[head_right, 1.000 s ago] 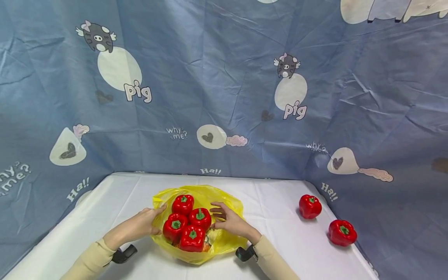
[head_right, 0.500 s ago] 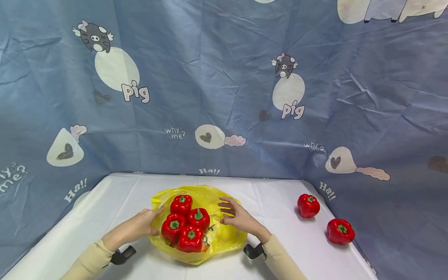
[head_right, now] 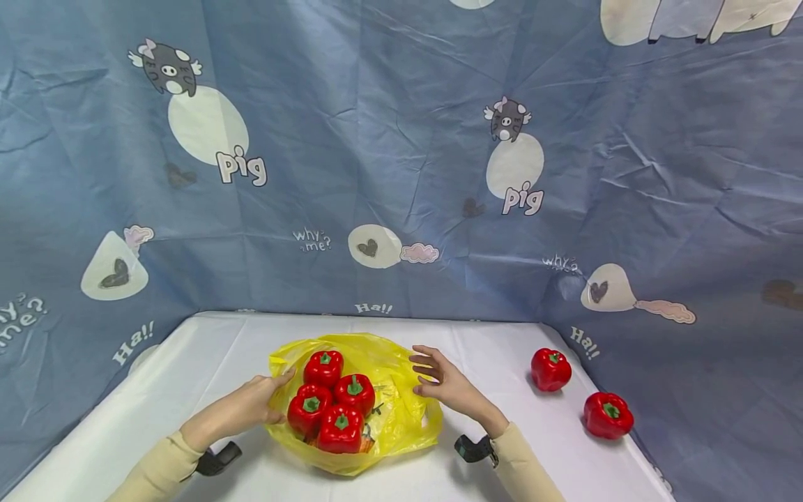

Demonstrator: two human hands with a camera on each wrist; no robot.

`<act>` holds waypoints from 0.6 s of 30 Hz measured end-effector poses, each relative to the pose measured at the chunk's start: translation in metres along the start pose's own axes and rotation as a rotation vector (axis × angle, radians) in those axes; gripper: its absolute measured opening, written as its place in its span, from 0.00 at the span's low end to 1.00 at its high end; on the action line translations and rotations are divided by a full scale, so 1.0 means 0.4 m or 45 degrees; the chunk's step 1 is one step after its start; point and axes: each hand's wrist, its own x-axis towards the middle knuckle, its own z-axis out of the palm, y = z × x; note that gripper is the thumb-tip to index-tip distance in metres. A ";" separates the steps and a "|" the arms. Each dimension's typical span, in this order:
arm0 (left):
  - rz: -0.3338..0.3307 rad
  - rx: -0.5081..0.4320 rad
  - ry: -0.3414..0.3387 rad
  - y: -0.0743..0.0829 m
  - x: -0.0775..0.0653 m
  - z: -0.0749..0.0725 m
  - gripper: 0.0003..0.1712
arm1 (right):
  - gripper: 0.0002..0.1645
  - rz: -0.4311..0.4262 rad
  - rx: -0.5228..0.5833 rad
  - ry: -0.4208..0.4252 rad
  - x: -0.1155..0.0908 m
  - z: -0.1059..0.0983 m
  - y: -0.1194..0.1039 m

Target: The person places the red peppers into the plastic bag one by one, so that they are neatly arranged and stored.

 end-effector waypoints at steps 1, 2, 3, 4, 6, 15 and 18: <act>-0.003 0.005 0.000 0.000 0.000 0.000 0.48 | 0.45 -0.002 0.006 0.009 -0.005 -0.005 -0.001; -0.005 0.010 0.001 0.001 -0.001 -0.001 0.48 | 0.45 -0.006 0.014 0.015 -0.010 -0.010 -0.002; -0.009 0.011 -0.002 0.001 0.000 -0.001 0.48 | 0.45 -0.010 0.022 0.021 -0.016 -0.015 -0.003; -0.009 0.020 0.003 0.001 0.000 -0.001 0.47 | 0.44 -0.011 0.022 0.027 -0.021 -0.020 -0.004; -0.018 0.029 0.000 0.001 0.001 -0.001 0.47 | 0.44 -0.011 0.027 0.045 -0.032 -0.029 -0.006; -0.005 0.020 0.001 0.002 0.001 -0.002 0.47 | 0.45 -0.008 -0.029 0.096 -0.076 -0.063 -0.022; 0.023 0.013 0.000 -0.002 0.000 0.000 0.47 | 0.44 0.007 -0.050 0.125 -0.092 -0.073 -0.025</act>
